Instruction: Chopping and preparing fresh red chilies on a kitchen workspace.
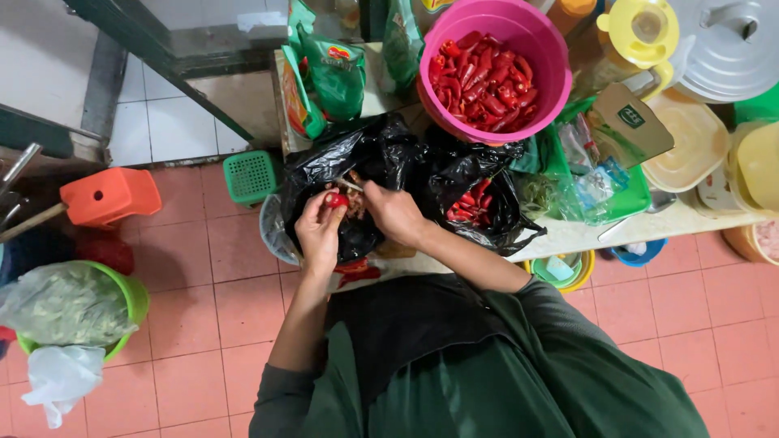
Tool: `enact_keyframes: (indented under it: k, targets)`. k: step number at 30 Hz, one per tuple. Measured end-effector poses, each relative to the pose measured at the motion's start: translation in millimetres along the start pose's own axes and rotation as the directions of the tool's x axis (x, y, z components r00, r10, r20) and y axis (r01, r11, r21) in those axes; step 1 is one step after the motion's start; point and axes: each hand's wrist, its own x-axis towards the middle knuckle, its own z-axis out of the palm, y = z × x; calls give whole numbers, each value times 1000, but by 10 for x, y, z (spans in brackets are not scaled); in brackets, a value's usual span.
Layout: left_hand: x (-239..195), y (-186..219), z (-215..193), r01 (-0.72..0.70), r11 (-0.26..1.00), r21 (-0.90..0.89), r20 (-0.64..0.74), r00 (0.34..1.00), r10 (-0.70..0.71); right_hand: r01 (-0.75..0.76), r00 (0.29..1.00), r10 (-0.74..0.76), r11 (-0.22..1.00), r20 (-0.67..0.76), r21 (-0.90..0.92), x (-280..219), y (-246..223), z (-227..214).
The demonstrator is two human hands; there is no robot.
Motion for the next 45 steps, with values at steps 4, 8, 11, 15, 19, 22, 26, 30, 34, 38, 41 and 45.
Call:
enact_keyframes:
  k: [4, 8, 11, 15, 19, 22, 26, 30, 34, 38, 41, 45]
  targets:
    - [84, 7, 36, -176, 984, 34, 38, 984, 175, 295, 940, -287, 955, -187, 18, -111, -262, -112]
    - [108, 190, 99, -150, 963, 225, 30, 989, 147, 276, 936, -272, 961, -222, -18, -74, -290, -96]
    - [114, 305, 153, -320, 837, 444, 87, 945, 315, 206, 967, -206, 978, -150, -22, -79, -214, -7]
    - [141, 322, 141, -417, 776, 473, 157, 907, 391, 175, 977, -176, 984, -120, -12, -121, -250, -102]
    - [193, 149, 62, -84, 986, 142, -1, 996, 85, 164, 975, -176, 982, -136, -92, -253, -335, -428]
    - [149, 43, -2, -100, 995, 22, 16, 995, 100, 171, 981, -183, 972, -65, -164, -341, -359, -531]
    - [102, 97, 1, -161, 987, 28, 60, 985, 159, 159, 979, -182, 964, -90, -212, -355, -230, -444]
    - [40, 139, 19, -105, 994, -32, 104, 989, 107, 164, 985, -174, 941, -7, -294, -345, -2, -244]
    - [24, -11, -40, -96, 995, -21, 80, 992, 97, 174, 983, -186, 931, -7, -321, -277, 35, -212]
    - [-2, -123, -103, -31, 997, -76, 35, 999, 34, 200, 979, -206, 935, 12, -293, -273, 65, -211]
    - [8, -127, -139, -2, 982, -187, 37, 999, 9, 165, 984, -130, 930, 125, -329, -249, 171, -145]
    - [121, 113, 7, -96, 961, -258, -4, 995, 98, 128, 981, -71, 937, 181, -325, -267, 387, -30]
